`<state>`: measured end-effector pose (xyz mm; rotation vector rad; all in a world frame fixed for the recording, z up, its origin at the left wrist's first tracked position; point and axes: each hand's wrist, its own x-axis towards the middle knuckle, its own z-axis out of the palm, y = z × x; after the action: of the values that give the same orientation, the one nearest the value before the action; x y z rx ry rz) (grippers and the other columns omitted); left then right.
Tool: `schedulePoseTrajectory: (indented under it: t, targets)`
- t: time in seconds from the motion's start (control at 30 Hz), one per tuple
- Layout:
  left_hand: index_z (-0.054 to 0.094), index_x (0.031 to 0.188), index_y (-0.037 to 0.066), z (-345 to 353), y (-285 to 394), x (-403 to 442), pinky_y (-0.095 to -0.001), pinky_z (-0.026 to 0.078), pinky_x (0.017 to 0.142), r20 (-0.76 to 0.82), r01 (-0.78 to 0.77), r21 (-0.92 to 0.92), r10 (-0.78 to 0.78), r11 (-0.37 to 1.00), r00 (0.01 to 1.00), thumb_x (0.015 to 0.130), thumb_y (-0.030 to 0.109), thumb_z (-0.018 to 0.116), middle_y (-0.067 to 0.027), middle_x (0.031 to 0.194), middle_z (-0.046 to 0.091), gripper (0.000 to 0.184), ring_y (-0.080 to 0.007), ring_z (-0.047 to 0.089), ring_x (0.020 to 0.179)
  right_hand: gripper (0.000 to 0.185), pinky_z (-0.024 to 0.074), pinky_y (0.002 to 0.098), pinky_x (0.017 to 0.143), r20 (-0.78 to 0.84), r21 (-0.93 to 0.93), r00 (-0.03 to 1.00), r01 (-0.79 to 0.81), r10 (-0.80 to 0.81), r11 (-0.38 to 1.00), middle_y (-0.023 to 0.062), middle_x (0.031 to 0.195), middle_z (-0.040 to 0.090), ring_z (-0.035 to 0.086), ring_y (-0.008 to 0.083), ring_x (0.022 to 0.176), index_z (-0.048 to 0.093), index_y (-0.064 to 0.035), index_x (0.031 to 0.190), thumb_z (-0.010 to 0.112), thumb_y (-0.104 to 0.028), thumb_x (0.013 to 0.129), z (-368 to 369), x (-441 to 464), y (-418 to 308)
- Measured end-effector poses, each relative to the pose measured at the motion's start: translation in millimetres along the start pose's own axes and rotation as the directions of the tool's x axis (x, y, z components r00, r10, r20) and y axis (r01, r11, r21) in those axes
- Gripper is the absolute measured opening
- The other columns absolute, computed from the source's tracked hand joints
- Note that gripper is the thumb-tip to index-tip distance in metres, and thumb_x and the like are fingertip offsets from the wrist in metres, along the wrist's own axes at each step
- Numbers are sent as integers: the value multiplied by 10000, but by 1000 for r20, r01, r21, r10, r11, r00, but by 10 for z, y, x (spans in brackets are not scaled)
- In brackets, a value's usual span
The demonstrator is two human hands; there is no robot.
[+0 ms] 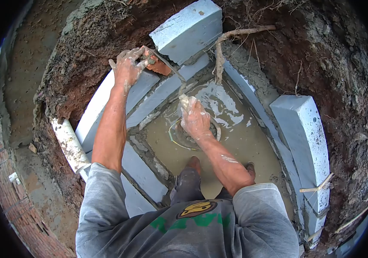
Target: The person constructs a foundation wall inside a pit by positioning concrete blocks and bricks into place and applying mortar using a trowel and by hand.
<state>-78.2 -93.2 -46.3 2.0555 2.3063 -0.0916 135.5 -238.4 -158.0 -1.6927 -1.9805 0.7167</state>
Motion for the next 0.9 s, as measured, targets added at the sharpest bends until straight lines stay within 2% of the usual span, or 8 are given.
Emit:
schedulePoseTrajectory:
  t: [0.13,0.23,0.37,0.4,0.5,0.63,0.83,0.9]
  targets:
    - [528,1284,334,-22,10,19,-623,90,1110,-13,1,-12,-2,1000,1000,831,437,624,52,1366,480,474,-211,342,1319,419,495,489,699,47,113,996,-84,79,990,216,1040,548,584,412,891,435,-18,1166,606,-232,849,-154,-466,72]
    - [529,1283,334,-4,16,25,-618,92,1113,-16,3,-24,-3,1000,1000,833,428,626,47,1364,482,470,-213,342,1319,439,492,494,713,66,59,995,-78,74,995,229,1038,548,578,418,907,432,-10,1183,605,-235,849,-104,-528,94]
    - [536,1278,332,-32,19,27,-605,91,1119,-11,-8,-23,8,1000,1000,827,401,643,44,1360,486,468,-218,340,1321,505,508,468,732,-206,-90,970,111,-128,990,272,1047,549,588,410,889,431,57,1226,586,-235,844,-16,-136,-63]
    - [538,1277,326,-36,12,37,-603,91,1120,-17,-12,-26,12,1000,1000,822,392,650,41,1358,488,473,-220,340,1321,411,511,460,744,-200,-45,973,111,-118,993,255,1024,550,594,400,896,444,48,1162,568,-158,829,-22,20,-107]
    - [543,1277,304,-9,8,15,-599,94,1121,-18,-24,-53,24,998,1000,809,370,669,30,1349,496,489,-227,345,1318,313,516,455,737,102,-26,993,-52,54,998,230,987,547,600,388,900,447,17,1066,560,-90,794,144,379,-68]
    - [549,1275,269,-19,-18,12,-605,106,1116,-24,-33,-61,32,998,999,798,344,682,16,1334,510,500,-229,351,1313,292,508,473,698,12,37,1000,-15,14,999,200,969,530,586,387,874,421,-24,1023,586,-154,820,122,333,-150]
    - [549,1275,279,1,-24,41,-612,111,1110,-28,-41,-55,39,998,999,801,381,673,23,1339,505,500,-224,347,1315,392,502,476,711,101,5,992,-75,74,997,216,977,530,582,398,864,421,8,1106,598,-190,817,157,317,-96]
    - [545,1277,293,28,-32,24,-620,106,1107,-21,-36,-29,36,999,999,806,395,664,29,1350,494,496,-220,342,1319,339,509,465,724,-10,11,999,-38,38,999,211,966,526,582,394,898,428,-5,1053,594,-129,784,160,218,-167]
